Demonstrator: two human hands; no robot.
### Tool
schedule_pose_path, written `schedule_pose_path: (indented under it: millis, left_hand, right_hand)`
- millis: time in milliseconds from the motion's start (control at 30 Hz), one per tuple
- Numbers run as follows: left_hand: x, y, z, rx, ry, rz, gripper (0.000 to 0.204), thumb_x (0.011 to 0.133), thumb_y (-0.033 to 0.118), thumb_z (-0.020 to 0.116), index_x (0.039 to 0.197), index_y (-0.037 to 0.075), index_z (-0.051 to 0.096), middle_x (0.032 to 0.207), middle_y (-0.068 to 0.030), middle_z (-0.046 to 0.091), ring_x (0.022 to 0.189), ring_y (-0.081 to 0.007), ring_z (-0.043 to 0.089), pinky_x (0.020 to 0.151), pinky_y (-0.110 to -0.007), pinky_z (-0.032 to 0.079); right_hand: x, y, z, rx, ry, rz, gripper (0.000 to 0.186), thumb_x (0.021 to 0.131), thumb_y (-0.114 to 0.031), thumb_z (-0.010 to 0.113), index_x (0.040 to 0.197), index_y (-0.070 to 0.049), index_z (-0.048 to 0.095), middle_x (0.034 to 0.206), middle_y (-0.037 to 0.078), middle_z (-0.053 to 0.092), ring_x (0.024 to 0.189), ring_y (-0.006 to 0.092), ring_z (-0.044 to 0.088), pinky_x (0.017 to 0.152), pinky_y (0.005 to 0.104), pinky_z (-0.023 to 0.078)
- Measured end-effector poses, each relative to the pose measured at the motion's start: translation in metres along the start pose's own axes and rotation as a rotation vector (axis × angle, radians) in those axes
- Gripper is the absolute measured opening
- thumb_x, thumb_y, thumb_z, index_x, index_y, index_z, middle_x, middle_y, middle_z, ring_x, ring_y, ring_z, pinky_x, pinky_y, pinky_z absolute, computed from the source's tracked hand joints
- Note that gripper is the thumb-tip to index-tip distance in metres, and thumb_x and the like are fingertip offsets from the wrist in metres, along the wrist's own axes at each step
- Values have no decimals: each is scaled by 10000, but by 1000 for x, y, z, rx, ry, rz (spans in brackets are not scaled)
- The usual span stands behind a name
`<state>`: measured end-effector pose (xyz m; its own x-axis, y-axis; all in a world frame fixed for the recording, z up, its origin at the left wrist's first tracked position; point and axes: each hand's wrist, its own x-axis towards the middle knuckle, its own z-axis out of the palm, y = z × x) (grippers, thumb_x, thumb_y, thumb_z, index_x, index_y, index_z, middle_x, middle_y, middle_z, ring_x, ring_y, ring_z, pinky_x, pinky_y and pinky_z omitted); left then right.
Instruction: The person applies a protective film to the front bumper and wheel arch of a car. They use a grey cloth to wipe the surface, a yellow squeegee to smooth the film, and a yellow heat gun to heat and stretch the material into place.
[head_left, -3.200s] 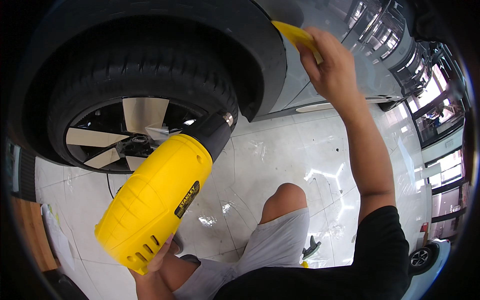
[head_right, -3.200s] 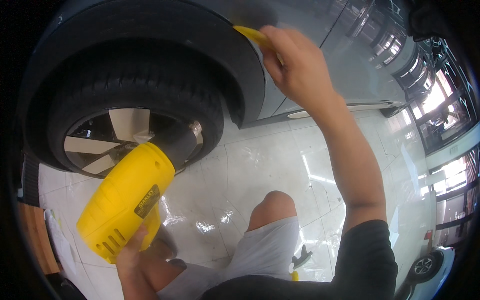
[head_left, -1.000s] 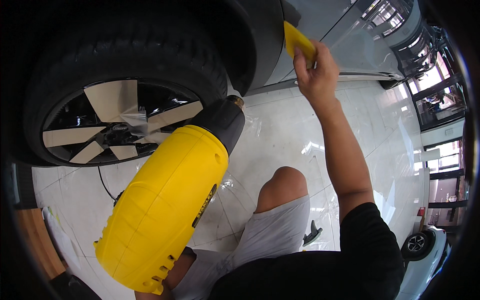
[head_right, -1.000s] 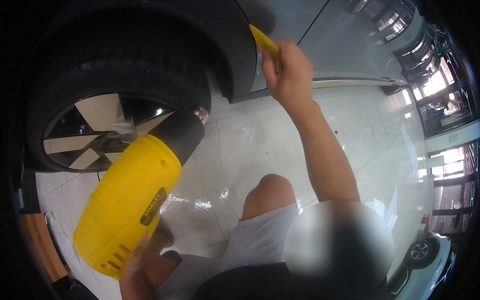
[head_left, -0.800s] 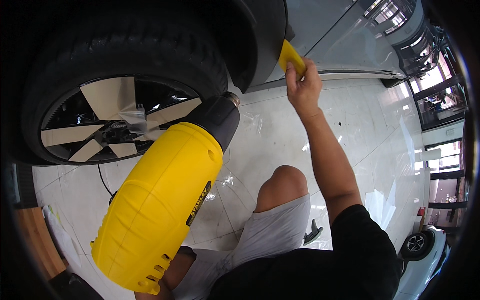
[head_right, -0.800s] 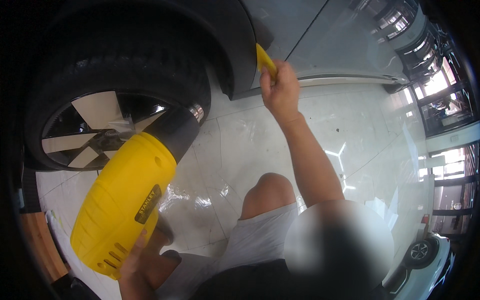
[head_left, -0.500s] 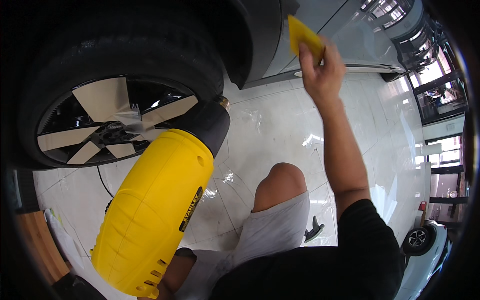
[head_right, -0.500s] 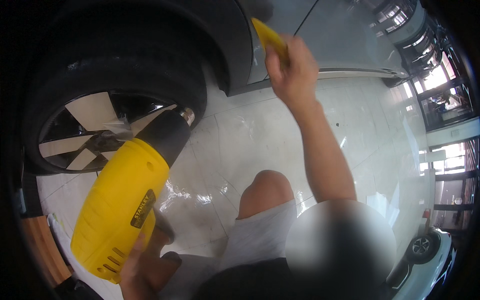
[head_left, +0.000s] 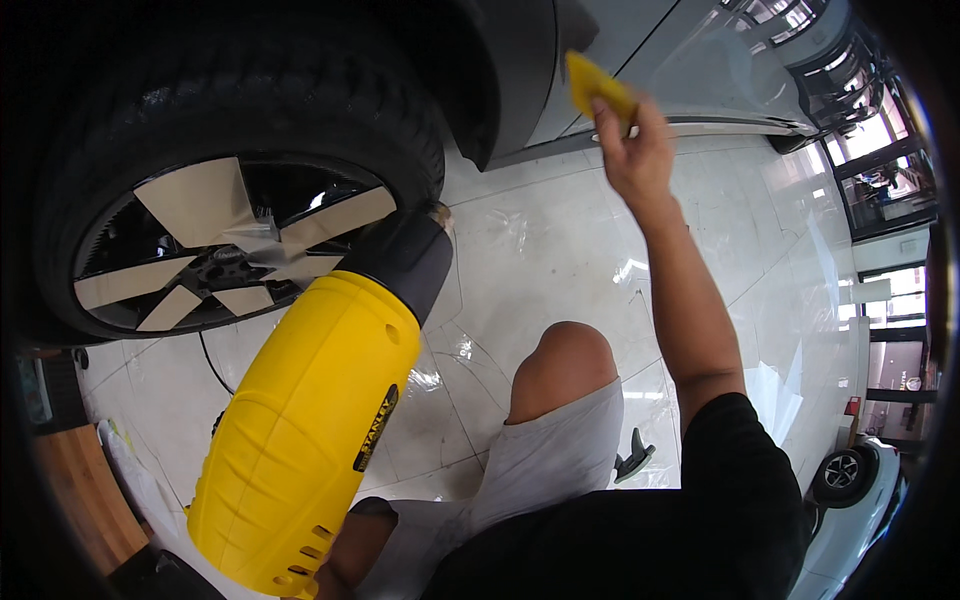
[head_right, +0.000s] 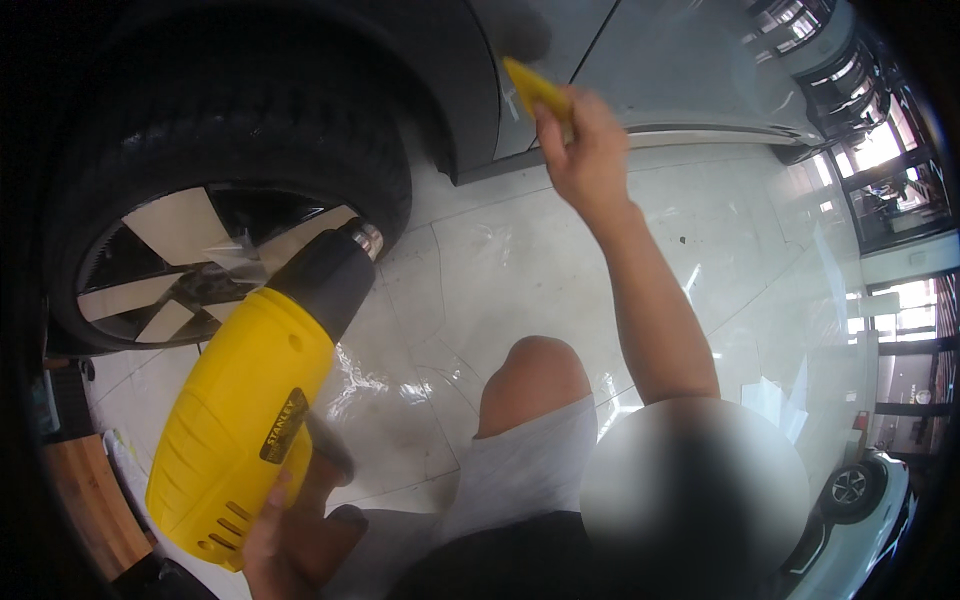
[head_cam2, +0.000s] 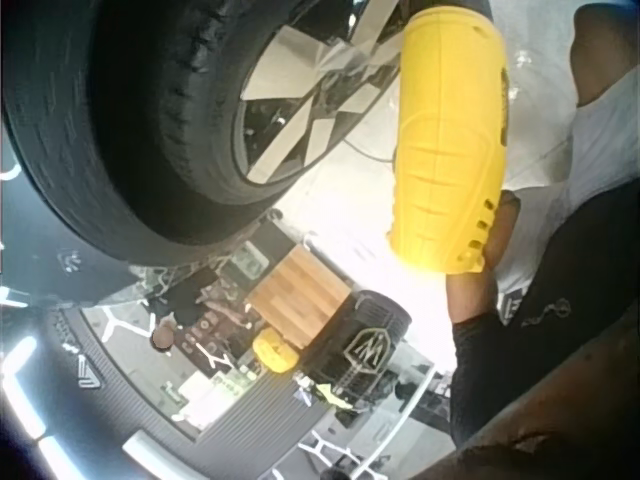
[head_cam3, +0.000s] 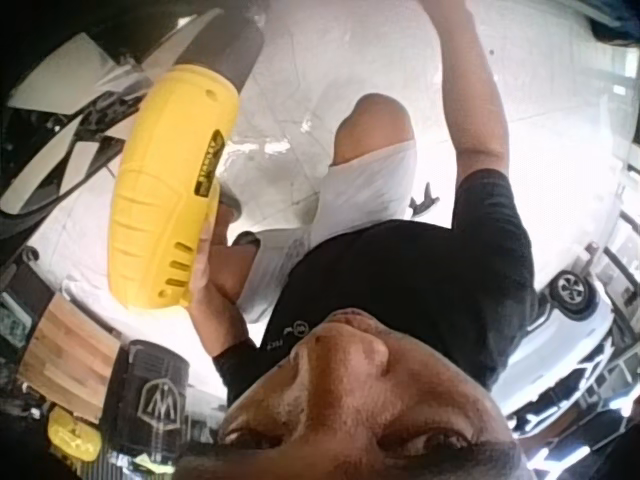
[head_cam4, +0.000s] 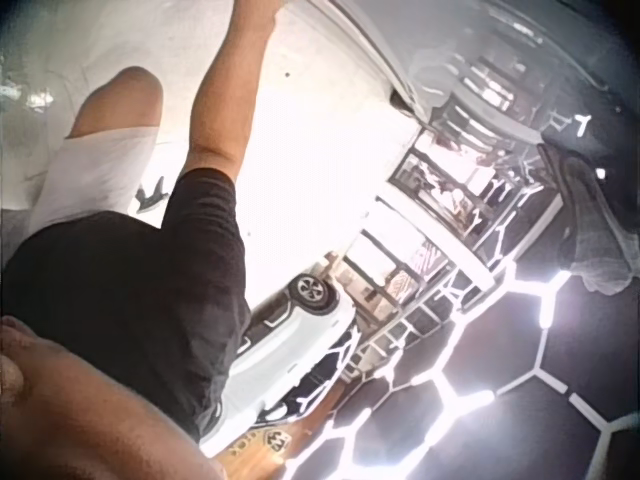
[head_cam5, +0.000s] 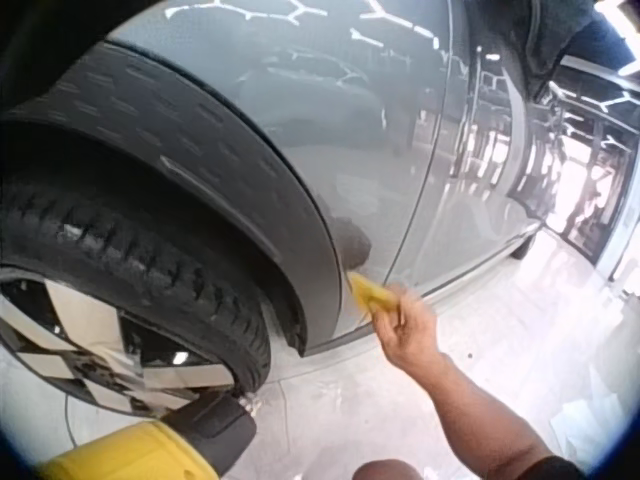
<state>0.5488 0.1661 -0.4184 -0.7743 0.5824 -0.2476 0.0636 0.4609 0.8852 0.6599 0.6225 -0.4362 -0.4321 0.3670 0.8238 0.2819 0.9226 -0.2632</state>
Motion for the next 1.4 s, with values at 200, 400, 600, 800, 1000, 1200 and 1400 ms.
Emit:
schedule_pose_path:
  millis: [200,400,600,800,1000,1200,1400]
  left_hand:
    - [0,0,3,11,-8,-12,383,788,157,762,1129,52,623,1014,-65,659,947,-190,625,846,-316,496]
    - [1,2,3,32,-19,-24,378,789,160,759,1126,52,625,1013,-64,659,947,-189,625,848,-315,495]
    - [-1,3,5,64,-19,-45,373,790,163,757,1122,52,628,1013,-63,659,947,-188,624,849,-314,493]
    - [-3,2,5,80,-29,-65,368,792,166,755,1118,52,630,1012,-63,659,946,-186,624,851,-312,492]
    - [-5,3,7,115,-39,-87,363,793,168,753,1115,53,633,1012,-62,659,946,-185,624,853,-311,491]
    - [-8,3,7,152,-39,-123,358,794,171,751,1111,53,635,1011,-61,659,946,-184,624,854,-309,489]
    - [-15,3,4,193,-34,-171,353,795,174,749,1107,53,638,1011,-61,659,946,-183,624,856,-308,488]
  right_hand:
    - [27,-15,-3,59,17,-19,154,862,-102,668,992,-42,612,829,135,639,730,310,628,642,363,494]
    - [-45,20,36,47,-7,107,161,870,-106,663,992,-30,591,878,159,637,756,333,628,660,385,496]
    - [-67,9,55,135,56,310,203,893,-140,665,1028,-11,586,867,161,654,757,307,646,687,354,510]
    - [-64,22,31,194,95,340,244,879,-165,698,1045,-13,606,876,135,677,767,229,660,695,299,511]
    - [-55,24,34,221,101,287,232,871,-170,705,1030,-21,624,874,129,674,755,235,657,695,301,512]
    - [-66,23,49,143,9,262,198,865,-153,697,1003,-38,615,869,124,668,746,263,660,672,334,516]
    - [-111,37,83,141,62,348,215,887,-160,698,1011,-14,600,851,126,673,744,209,655,681,294,516]
